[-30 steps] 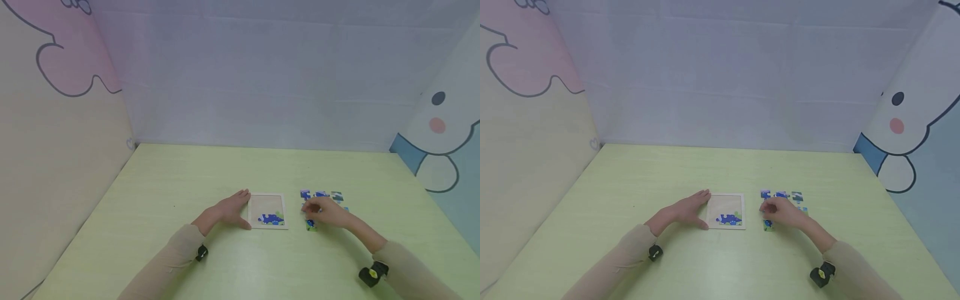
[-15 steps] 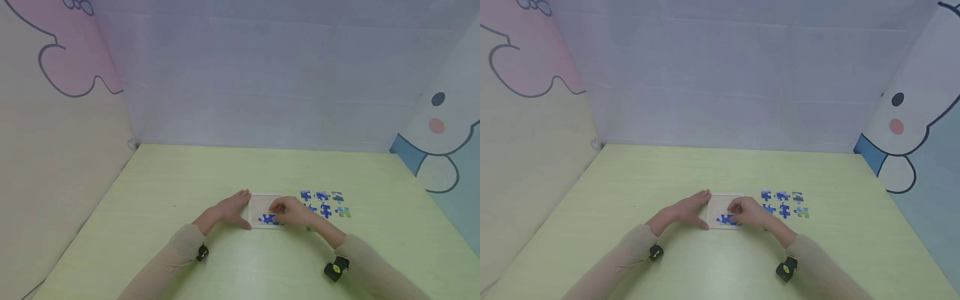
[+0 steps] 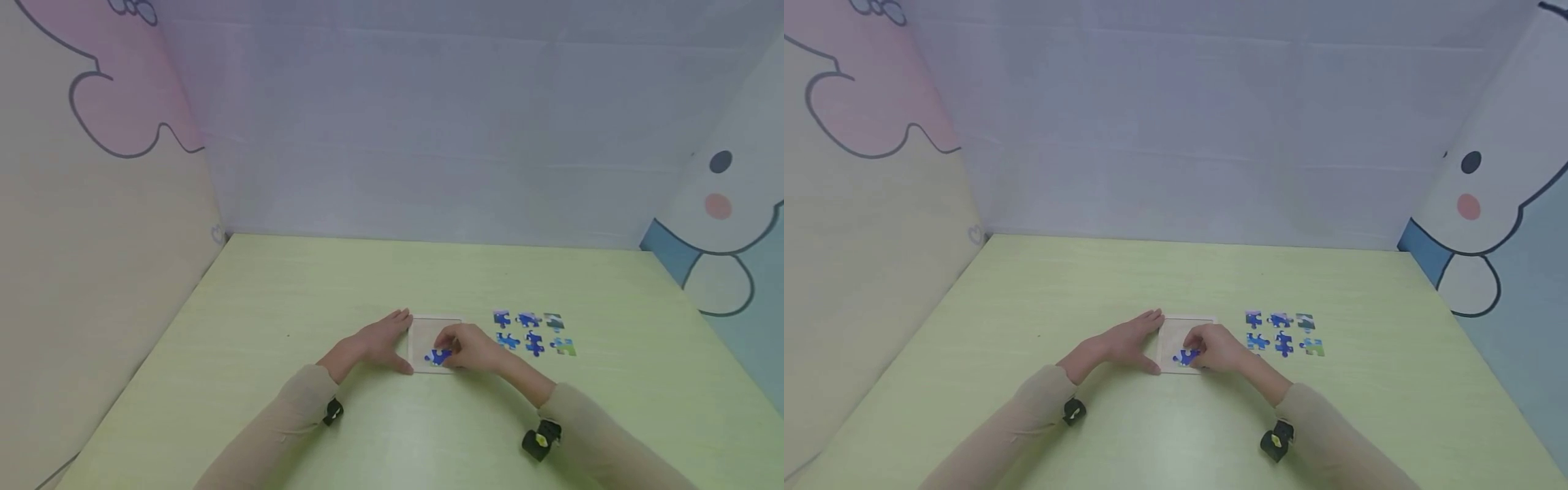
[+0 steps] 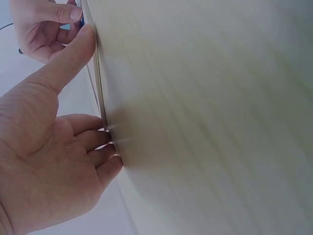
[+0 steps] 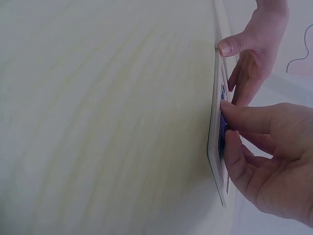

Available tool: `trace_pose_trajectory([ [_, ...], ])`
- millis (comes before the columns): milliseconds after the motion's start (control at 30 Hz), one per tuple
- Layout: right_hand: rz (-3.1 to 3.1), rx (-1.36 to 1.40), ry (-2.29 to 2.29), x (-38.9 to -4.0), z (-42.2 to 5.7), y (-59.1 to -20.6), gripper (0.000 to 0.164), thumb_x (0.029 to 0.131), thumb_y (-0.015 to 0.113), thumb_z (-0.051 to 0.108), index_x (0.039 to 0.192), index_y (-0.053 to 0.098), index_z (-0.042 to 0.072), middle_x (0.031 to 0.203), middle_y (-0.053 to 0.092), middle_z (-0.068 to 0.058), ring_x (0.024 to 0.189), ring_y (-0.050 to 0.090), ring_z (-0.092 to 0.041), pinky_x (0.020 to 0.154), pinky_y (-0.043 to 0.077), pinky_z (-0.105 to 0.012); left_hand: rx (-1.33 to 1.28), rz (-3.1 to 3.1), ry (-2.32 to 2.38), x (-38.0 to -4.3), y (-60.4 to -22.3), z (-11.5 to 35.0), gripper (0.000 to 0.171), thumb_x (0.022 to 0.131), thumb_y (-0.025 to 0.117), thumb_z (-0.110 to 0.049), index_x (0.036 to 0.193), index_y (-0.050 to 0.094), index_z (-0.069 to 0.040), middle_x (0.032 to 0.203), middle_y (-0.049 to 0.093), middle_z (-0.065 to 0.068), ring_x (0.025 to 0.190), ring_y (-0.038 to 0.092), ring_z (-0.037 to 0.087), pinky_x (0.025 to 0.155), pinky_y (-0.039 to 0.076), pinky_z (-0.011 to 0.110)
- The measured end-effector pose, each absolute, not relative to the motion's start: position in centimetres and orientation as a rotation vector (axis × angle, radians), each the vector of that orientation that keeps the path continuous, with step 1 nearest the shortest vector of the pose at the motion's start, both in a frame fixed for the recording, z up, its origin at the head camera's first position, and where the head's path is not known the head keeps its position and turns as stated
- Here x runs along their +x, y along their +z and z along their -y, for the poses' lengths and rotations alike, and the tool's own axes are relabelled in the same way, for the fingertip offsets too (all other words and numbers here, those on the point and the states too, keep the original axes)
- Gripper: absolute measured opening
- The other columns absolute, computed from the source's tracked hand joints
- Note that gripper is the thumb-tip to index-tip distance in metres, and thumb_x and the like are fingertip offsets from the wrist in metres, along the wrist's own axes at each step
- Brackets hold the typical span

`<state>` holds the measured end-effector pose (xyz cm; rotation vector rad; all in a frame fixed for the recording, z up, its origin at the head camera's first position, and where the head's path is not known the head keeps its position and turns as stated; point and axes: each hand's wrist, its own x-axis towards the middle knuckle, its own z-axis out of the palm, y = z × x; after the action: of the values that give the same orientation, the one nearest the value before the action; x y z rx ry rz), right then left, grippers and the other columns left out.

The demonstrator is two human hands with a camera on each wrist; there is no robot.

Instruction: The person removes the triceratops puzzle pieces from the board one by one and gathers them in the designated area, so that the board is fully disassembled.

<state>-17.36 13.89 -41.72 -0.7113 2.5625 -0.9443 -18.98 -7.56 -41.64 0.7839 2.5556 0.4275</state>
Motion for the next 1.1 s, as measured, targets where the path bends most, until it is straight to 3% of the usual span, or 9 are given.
trace_pose_trajectory([
  [600, -2.594, -0.833, -0.915, -17.11, -14.11, -42.07, 0.02, 0.075, 0.07, 0.001, 0.092, 0.062, 0.008, 0.08, 0.057, 0.003, 0.073, 0.051, -0.011, 0.067, 0.046, -0.023, 0.778, -2.553, 0.431, -18.91, -41.68, 7.52, 0.099, 0.073, 0.072, -0.045, 0.144, 0.017, -0.003, 0.151, 0.01, 0.011, 0.139, 0.006, 0.024, 0.112, 0.016, 0.036],
  [1100, -2.511, -0.908, -1.039, -16.92, -14.57, -42.14, 0.02, 0.078, 0.067, -0.001, 0.095, 0.061, 0.008, 0.086, 0.062, 0.002, 0.078, 0.057, -0.01, 0.069, 0.049, -0.022, 0.781, -2.556, 0.424, -18.88, -41.57, 7.49, 0.099, 0.073, 0.072, -0.045, 0.145, 0.017, -0.003, 0.151, 0.01, 0.01, 0.139, 0.006, 0.024, 0.112, 0.016, 0.036],
])
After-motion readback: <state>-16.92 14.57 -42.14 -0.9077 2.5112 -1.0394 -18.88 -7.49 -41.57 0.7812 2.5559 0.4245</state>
